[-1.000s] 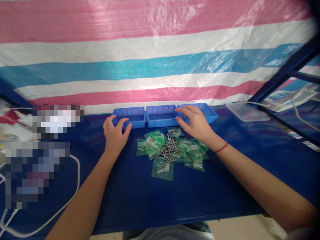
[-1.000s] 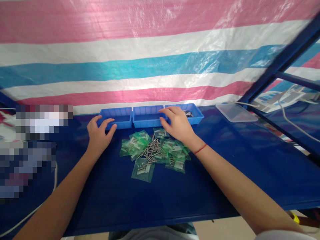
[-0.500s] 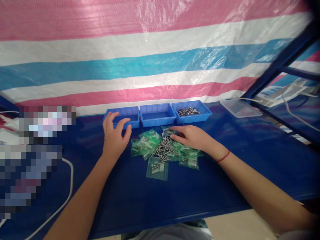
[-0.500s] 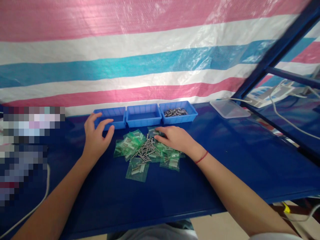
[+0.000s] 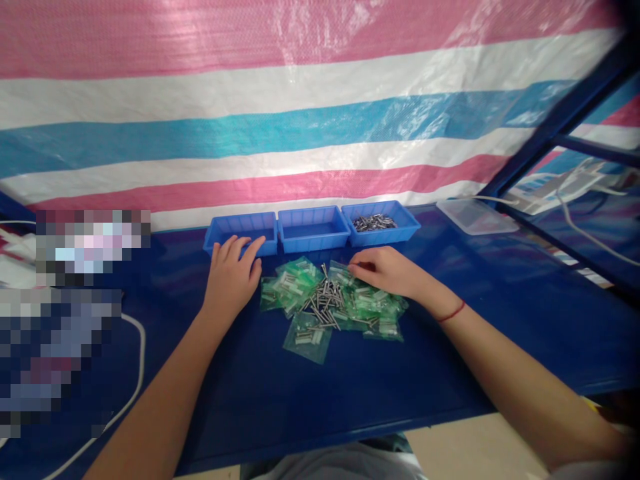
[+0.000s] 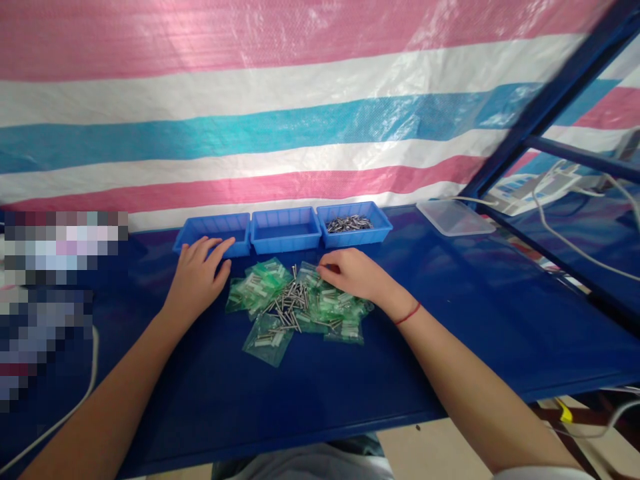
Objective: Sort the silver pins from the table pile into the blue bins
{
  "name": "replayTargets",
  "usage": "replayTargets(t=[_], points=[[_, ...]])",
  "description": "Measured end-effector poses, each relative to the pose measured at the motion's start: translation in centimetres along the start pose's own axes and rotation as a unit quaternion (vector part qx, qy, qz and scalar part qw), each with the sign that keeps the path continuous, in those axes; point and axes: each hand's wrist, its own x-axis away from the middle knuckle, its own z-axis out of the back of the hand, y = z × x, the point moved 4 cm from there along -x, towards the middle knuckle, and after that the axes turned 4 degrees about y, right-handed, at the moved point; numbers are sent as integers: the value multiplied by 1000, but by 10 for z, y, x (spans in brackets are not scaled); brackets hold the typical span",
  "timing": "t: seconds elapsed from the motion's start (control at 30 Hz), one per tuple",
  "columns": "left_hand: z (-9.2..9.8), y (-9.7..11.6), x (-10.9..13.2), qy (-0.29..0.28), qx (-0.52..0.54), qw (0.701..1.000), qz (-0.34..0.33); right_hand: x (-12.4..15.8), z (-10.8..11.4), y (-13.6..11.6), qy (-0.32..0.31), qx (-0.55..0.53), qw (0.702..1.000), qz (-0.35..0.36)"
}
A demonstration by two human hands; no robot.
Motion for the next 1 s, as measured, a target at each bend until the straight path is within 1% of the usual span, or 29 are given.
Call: replayTargets(t=[0.13, 0.2, 0.27, 0.33, 0.4, 0.43, 0.5, 0.6, 0.67, 0.73, 0.8, 0.87, 1.0], points=[[1, 0, 0, -5, -10, 1000, 0, 2, 6, 10, 18, 7, 1000, -22], [2, -2, 0, 2, -3, 1000, 2, 4, 13, 16, 40, 13, 998, -39], [3, -5, -1, 22, 9, 1000, 9, 6, 24, 23, 91, 29, 993, -68], [8, -10, -2, 63, 21, 997, 31, 10, 37, 34, 171, 56, 978, -107], [14, -18, -3, 112, 35, 990, 74, 16, 49, 46, 249, 80, 954, -145], [16, -23, -4, 133, 44, 985, 104, 18, 52, 52, 276, 87, 944, -160], [16, -36, -3, 159, 70, 971, 165, 22, 56, 64, 300, 90, 933, -178], [6, -56, -1, 170, 129, 947, 241, 24, 55, 73, 309, 91, 930, -179], [-6, -68, 1, 159, 164, 937, 266, 24, 53, 73, 306, 92, 932, -172], [-16, -75, 4, 147, 181, 934, 272, 23, 51, 71, 302, 94, 934, -168], [-21, -79, 5, 139, 183, 935, 269, 22, 49, 67, 297, 93, 936, -162], [-23, -79, 7, 133, 181, 937, 267, 21, 47, 64, 292, 94, 939, -154], [-20, -77, 6, 123, 176, 940, 266, 19, 43, 63, 276, 97, 946, -141]])
